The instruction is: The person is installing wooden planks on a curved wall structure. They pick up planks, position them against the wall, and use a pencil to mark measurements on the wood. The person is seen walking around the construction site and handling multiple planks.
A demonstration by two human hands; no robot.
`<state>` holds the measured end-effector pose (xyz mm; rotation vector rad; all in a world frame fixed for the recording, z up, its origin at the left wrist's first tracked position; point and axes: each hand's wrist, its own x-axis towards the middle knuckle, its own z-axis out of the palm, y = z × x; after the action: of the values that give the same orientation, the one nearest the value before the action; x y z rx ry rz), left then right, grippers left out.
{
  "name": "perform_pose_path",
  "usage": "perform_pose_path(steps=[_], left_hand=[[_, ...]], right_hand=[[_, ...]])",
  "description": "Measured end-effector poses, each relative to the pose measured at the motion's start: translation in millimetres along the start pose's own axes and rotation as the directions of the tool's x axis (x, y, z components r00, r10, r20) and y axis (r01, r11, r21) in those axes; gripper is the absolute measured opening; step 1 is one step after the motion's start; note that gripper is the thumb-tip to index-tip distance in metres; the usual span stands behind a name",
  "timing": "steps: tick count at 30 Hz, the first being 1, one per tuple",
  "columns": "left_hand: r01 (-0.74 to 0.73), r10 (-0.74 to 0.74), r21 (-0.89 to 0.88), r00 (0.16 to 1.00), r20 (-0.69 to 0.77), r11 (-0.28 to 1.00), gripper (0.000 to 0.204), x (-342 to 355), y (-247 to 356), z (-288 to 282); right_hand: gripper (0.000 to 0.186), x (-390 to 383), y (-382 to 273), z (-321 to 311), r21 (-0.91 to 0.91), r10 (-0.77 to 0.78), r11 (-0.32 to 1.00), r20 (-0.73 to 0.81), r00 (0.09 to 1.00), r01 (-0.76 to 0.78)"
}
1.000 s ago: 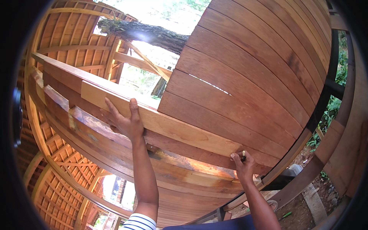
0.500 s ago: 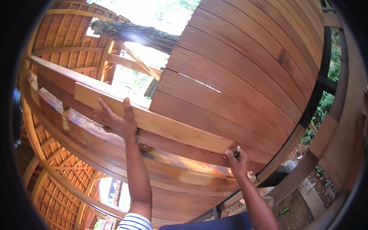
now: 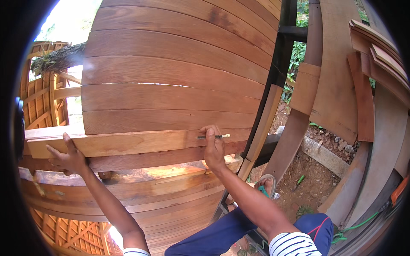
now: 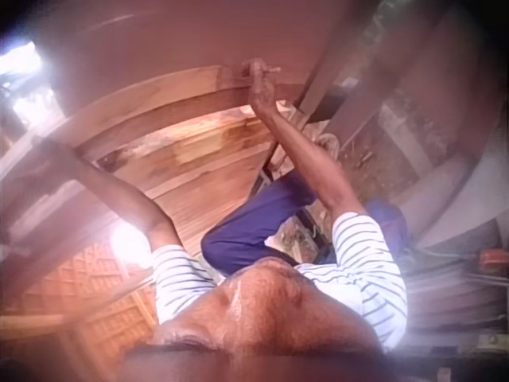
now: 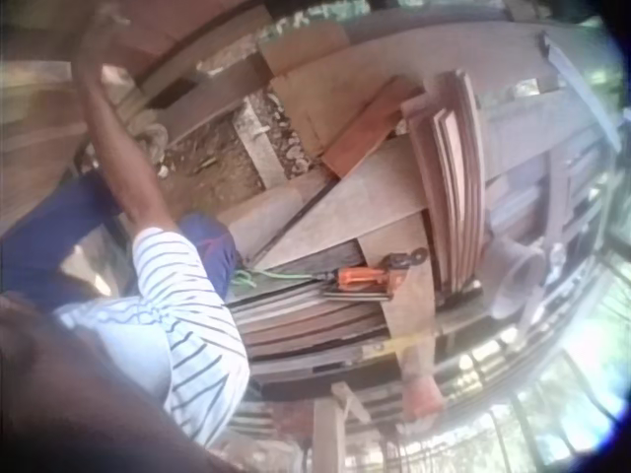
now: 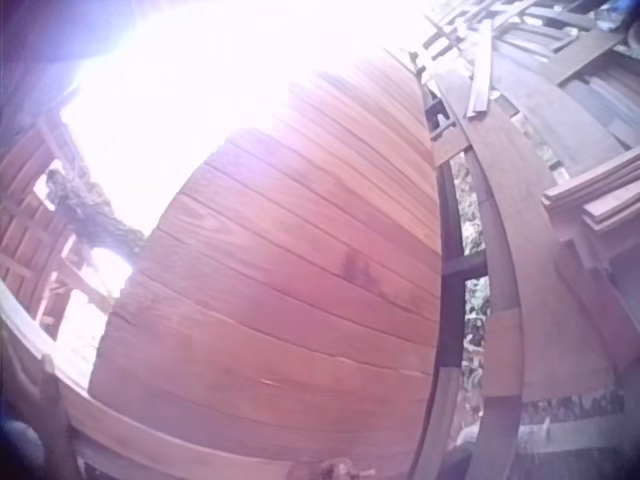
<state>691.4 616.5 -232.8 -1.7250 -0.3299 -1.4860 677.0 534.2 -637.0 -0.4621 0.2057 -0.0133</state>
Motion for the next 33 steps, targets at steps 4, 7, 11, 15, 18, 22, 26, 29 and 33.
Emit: perform_pose_path(steps=[4, 7, 11, 15, 18, 22, 26, 29, 33], left_hand=[[-0.059, 0.059, -0.019, 0.998, -0.022, 0.998, 0.098, -2.6, -9.0, 9.2], [-0.153, 0.152, -0.013, 0.985, -0.082, 0.988, 0.100, 13.4, -41.5, 16.5], [0.006, -0.006, 0.094, 1.000, 0.001, 0.996, 0.104, 6.3, -19.9, 12.3], [0.000, 0.001, 0.074, 1.000, -0.014, 0.997, 0.104, 5.3, -14.9, 12.7], [-0.027, 0.027, 0.090, 1.000, -0.007, 0.996, 0.104, 6.3, -13.9, 11.0], [-0.045, 0.045, 0.066, 0.999, 0.002, 0.997, 0.104, 8.2, -23.7, 14.1], [-0.062, 0.062, 0.060, 0.998, -0.003, 0.996, 0.105, 9.6, -24.8, 14.9], [-0.048, 0.047, 0.061, 0.999, 0.013, 0.997, 0.105, 10.1, -24.9, 13.9], [-0.118, 0.114, -0.063, 0.992, -0.060, 0.991, 0.110, 16.3, -35.9, 23.4]], right_hand=[[0.029, -3.4, -2.7, -3.2, 0.096, 0.248, 0.963, 0.062, 0.967, -0.253], [0.025, -12.6, 0.8, 8.2, 0.041, 0.117, 0.992, 0.096, 0.988, -0.122], [0.019, -11.0, -1.4, 5.4, 0.064, 0.062, 0.996, 0.087, 0.994, -0.068], [0.016, -10.6, 1.6, 3.9, 0.026, 0.019, 0.999, 0.078, 0.997, -0.021], [0.014, -8.3, 3.1, 2.7, -0.036, -0.102, 0.994, 0.084, 0.991, 0.106], [0.011, -8.6, -0.7, 1.8, -0.082, -0.170, 0.980, 0.108, 0.980, 0.179], [0.015, -9.7, 1.4, -0.5, -0.088, -0.127, 0.986, 0.141, 0.982, 0.140], [0.017, -11.1, 3.1, -2.4, -0.076, -0.094, 0.991, 0.161, 0.982, 0.107], [0.012, -9.7, 5.6, 1.2, -0.020, -0.127, 0.991, 0.118, 0.985, 0.130]])
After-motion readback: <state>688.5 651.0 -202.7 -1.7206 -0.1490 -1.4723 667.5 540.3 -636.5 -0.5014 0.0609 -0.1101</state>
